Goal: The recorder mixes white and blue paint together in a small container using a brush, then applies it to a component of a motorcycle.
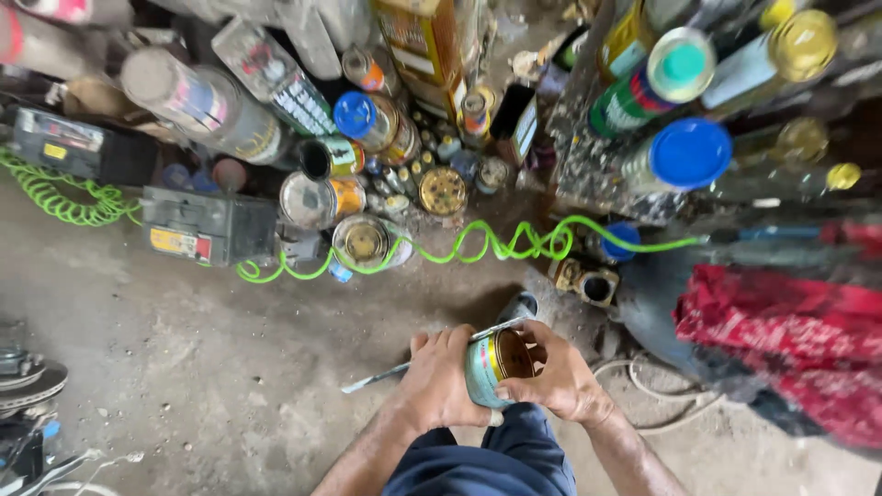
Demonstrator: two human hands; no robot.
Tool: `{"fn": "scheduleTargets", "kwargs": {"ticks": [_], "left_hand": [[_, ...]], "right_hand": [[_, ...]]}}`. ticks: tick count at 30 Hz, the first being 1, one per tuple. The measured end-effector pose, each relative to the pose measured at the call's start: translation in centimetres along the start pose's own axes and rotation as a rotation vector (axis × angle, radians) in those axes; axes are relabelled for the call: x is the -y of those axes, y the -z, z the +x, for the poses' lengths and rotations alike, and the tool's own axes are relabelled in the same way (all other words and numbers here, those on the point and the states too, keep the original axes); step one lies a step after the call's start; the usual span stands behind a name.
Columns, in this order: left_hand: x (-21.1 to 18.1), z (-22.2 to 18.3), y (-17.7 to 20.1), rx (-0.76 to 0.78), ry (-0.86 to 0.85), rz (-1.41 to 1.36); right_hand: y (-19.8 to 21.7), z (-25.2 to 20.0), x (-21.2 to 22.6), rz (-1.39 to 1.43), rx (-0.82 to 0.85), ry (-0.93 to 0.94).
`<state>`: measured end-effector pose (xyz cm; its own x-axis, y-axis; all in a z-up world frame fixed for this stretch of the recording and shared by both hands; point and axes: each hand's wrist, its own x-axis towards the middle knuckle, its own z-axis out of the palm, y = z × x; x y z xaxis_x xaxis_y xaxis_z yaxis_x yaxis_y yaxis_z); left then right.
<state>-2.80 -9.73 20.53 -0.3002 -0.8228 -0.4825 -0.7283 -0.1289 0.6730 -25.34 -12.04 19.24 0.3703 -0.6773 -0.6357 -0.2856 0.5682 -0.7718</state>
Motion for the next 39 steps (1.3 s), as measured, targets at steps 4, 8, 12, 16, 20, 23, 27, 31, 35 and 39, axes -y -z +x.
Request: {"fn": "scheduleTargets", "kwargs": {"ticks": [4,8,12,16,20,23,27,31,35,39], "left_hand": [[-2.6,2.6,0.9,-0.052,-0.061,-0.055],[-7.4,4.3,3.6,-0.141,-0.163,-0.276],[-8.7,7.2,4.0,-0.184,-0.176,-0.097],[-9.7,8.8,6.7,-0.241,-0.315,-0.001],[-9.8,9.8,9.2,-0.11,-0.335,0.016],[-9.2,10.4,10.5,-0.05,-0.41,-0.063],[-7.0,11.1,10.9,0.108,-0.361,-0.083],[-6.6,11.4,11.9,0.185,-0.457,-0.195],[-7.0,11.5,12.8,0.238,-0.278,-0.088],[-6.2,12.0,12.5,0.123,-0.33,0.052]], "right_hand": [[4.1,0.2,4.3,-0.125,0.016,0.069],[9.1,-0.6,8.5,-0.485,0.029,0.434],[11.3,-0.2,12.6,-0.618,-0.012,0.386],[11.9,0.2,15.3,-0.719,-0.076,0.318],[11.9,1.0,14.7,-0.635,-0.152,0.36],[10.8,1.1,16.0,-0.523,-0.183,0.273],[8.7,1.5,15.7,-0.414,-0.198,0.161],[7.7,1.4,16.1,-0.393,-0.227,0.115],[6.4,0.7,17.8,-0.683,-0.371,0.004],[4.9,-1.0,20.3,-0.768,-0.505,0.145]]}}
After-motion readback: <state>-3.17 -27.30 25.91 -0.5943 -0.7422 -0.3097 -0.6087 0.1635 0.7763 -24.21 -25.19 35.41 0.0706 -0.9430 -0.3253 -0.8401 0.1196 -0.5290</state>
